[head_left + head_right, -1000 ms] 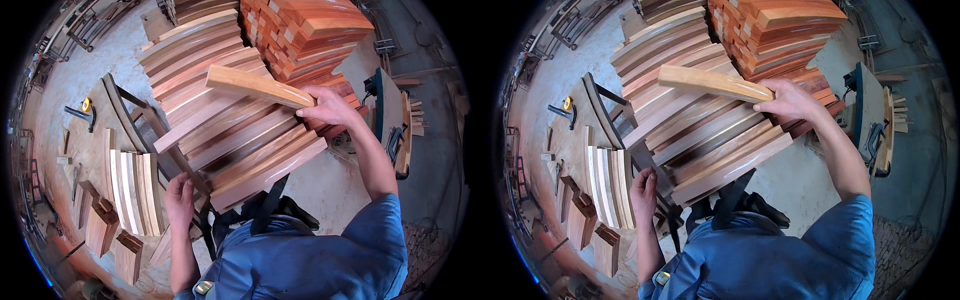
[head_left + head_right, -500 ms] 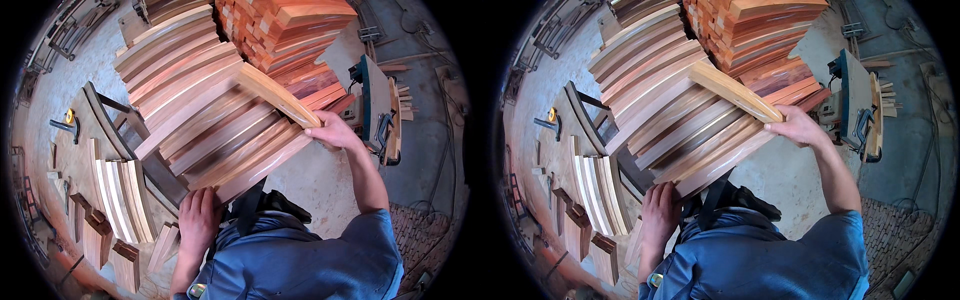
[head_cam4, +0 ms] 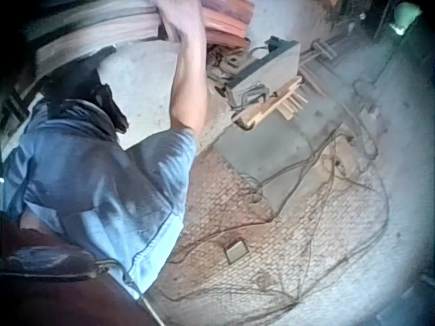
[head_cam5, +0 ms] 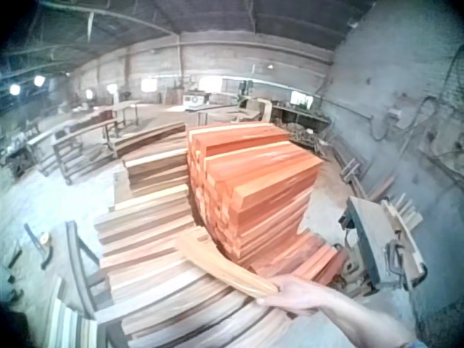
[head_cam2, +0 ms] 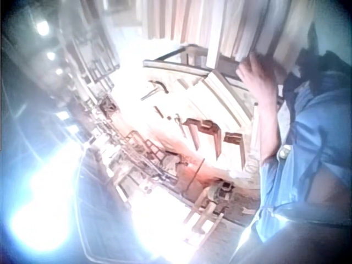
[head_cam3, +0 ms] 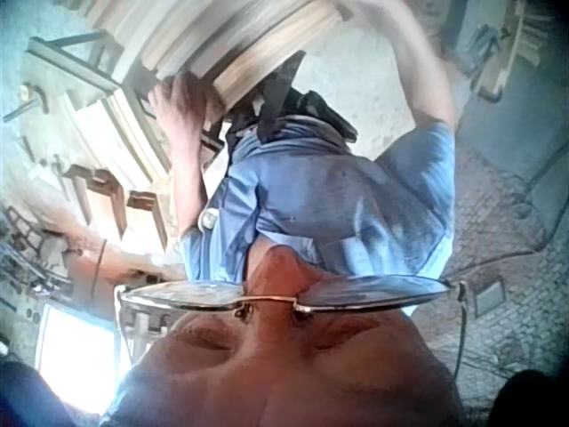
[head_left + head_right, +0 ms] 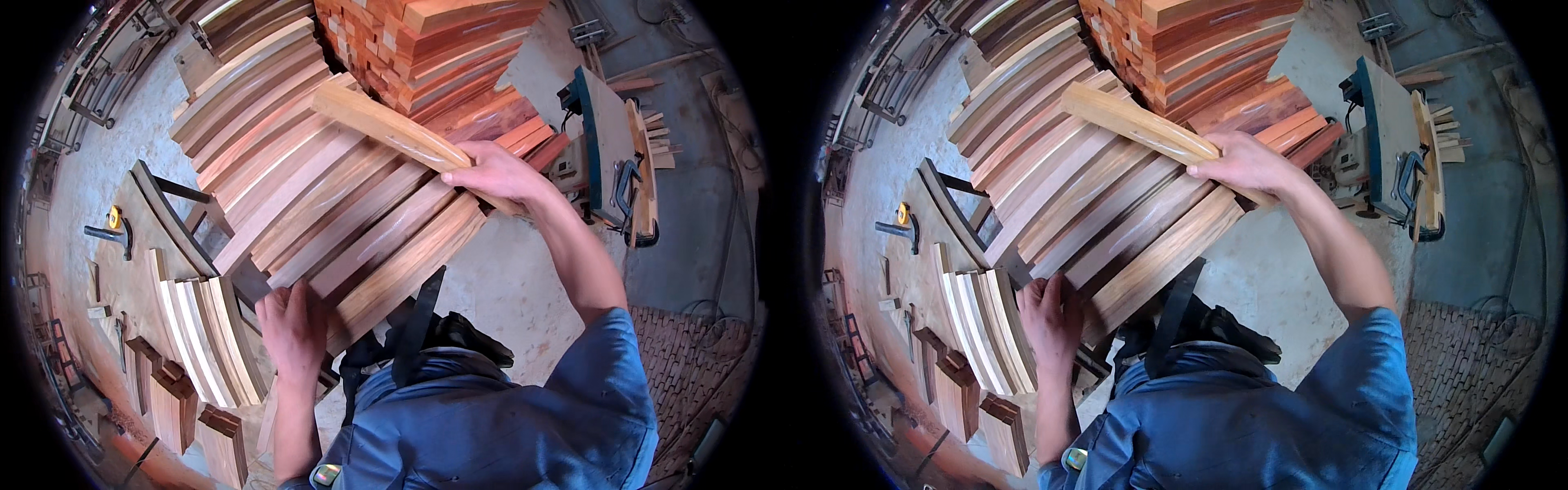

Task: The person repeatedly picks up wooden planks from a workbench and stacks them onto a growing pile. They handle the planks one by one, occasionally adjusting the alignment of the stack. The task continues throughout the clip with the person moving planks between two locations on the bench.

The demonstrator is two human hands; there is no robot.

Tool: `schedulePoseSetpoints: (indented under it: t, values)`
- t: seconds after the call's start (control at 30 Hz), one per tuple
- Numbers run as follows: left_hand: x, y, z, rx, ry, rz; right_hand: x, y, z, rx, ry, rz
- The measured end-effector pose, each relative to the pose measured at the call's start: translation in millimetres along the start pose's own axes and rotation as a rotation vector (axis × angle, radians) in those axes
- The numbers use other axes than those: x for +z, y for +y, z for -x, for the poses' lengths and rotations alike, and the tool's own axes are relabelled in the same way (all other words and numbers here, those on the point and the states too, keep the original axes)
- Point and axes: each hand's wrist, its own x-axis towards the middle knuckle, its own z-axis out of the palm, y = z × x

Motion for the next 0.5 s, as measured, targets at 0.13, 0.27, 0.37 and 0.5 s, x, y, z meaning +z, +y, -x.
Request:
schedulePoseSetpoints:
  t: [0.13, 0.27, 0.37, 0.5]
  values:
    - [16.8, -9.1, -4.2, -0.103, 0.093, -0.091, 2.1, 5.7, -11.5, -0.002, -0.04, 0.012]
    - [25.8, -15.7, 6.1, -0.378, 0.154, 0.034, -1.8, 15.8, 3.9, 0.084, -0.08, -0.021]
    - [20.8, -20.7, 16.0, -0.701, -0.065, 0.241, -3.6, 37.5, 18.5, 0.18, -0.115, -0.176]
    - [19.3, -24.8, 40.9, -0.908, -0.291, 0.905, 1.4, 41.8, 21.8, 0.224, -0.146, -0.294]
